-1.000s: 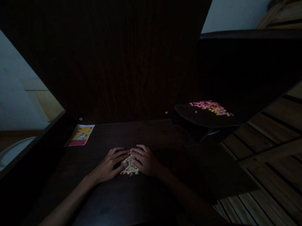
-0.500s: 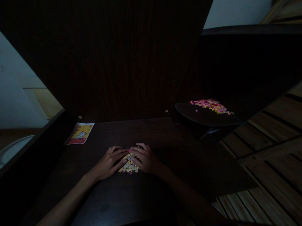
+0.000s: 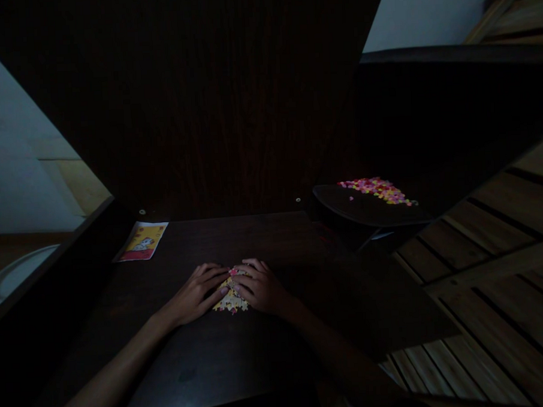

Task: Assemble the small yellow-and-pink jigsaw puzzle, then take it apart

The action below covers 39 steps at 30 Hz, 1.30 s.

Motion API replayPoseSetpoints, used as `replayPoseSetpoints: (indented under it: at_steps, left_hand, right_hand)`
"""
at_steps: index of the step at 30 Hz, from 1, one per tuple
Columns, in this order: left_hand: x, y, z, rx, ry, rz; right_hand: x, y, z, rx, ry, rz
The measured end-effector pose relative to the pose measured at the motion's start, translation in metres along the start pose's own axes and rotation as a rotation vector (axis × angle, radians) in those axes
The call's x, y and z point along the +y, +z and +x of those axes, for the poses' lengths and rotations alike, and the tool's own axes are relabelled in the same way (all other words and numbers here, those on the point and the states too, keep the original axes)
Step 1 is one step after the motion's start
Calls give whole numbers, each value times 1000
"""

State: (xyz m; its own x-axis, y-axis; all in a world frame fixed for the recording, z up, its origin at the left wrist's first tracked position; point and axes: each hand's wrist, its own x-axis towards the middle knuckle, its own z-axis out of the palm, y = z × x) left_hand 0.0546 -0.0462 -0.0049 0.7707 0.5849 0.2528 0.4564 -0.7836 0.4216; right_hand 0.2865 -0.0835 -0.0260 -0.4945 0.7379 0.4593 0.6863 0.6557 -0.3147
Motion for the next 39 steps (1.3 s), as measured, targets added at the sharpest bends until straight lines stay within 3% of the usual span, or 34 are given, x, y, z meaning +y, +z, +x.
replayPoseSetpoints:
  at_steps: [21, 39]
  left_hand:
    - [0, 1, -1, 24, -2, -33]
    - [3, -1, -1, 50, -32, -96]
  right_hand:
    - [-6, -9, 4, -41, -1, 9]
    - [-9, -8, 6, -48, 132, 65]
